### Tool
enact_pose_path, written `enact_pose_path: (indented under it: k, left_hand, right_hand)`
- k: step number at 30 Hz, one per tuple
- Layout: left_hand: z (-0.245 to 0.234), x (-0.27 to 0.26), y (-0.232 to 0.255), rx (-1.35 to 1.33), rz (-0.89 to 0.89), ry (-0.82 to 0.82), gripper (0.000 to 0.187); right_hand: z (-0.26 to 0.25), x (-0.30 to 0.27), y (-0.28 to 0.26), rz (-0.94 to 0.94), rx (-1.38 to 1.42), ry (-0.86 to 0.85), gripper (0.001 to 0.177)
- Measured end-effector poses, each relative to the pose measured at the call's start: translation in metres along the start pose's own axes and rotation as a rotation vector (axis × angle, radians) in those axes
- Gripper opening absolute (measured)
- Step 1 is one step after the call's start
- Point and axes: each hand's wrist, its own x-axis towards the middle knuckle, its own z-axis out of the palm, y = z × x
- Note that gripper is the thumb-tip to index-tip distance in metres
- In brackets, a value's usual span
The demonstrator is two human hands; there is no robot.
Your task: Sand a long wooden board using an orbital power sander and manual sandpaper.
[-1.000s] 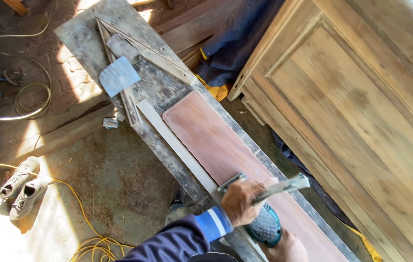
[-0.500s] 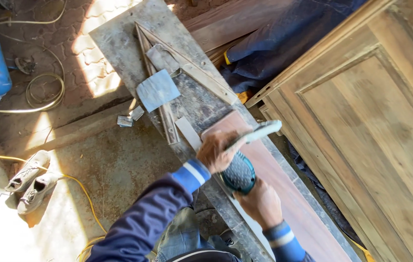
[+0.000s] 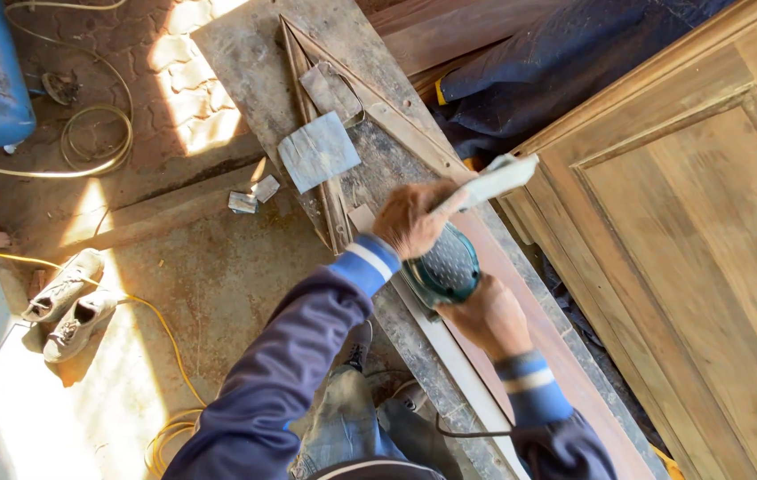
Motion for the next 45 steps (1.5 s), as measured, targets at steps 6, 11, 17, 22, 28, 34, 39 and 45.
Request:
enact_pose_path:
  k: [6,11,17,22,28,34,39,45]
  left_hand:
    - [0.035,-0.04,0.119,-0.086,-0.068,-0.057,0.054]
    - [0.089,-0.083,0.183,-0.146,-0.1,-0.08,0.056]
    - [0.079,-0.09,0.186,-0.302,-0.183,-0.158,0.054]
    - [0.04,-0.054,0.115,-0.246,-0.178,-0.072,0.046]
    - [-0.017,0.002,0.024,-0.128,-0.142,-0.016,0.033]
    - [-0.016,-0.004,0.016,-0.116,-0.239,0.017,0.033]
    - [0.051,-0.053,0.076,-0.023,-0.19,-0.068,0.037]
    - [0.128,-0.082,0.216,-0.129,-0.037,0.05,0.052]
  right_hand:
    - [0.007,-0.075,0.1,0.127,-0.048,-0.077,0.047]
    - [0.1,-0.084,0.319,0.171,-0.063,-0.066,0.06]
    - [0.11,-0.101,0.325,0.28,-0.083,0.087,0.068]
    - [0.026,-0.071,0.12,0.252,-0.09,-0.039,0.054]
    - [0.005,0.0,0.007,0.111,-0.021,-0.098,0.047]
    - [0.0,-0.002,0.002,-0.046,-0.016,-0.02,0.04]
    - [-0.002,-0.058,0.078,0.009,-0.01,-0.053,0.042]
    - [0.005,-0.137,0.232,0.222,-0.102,-0.231,0.042]
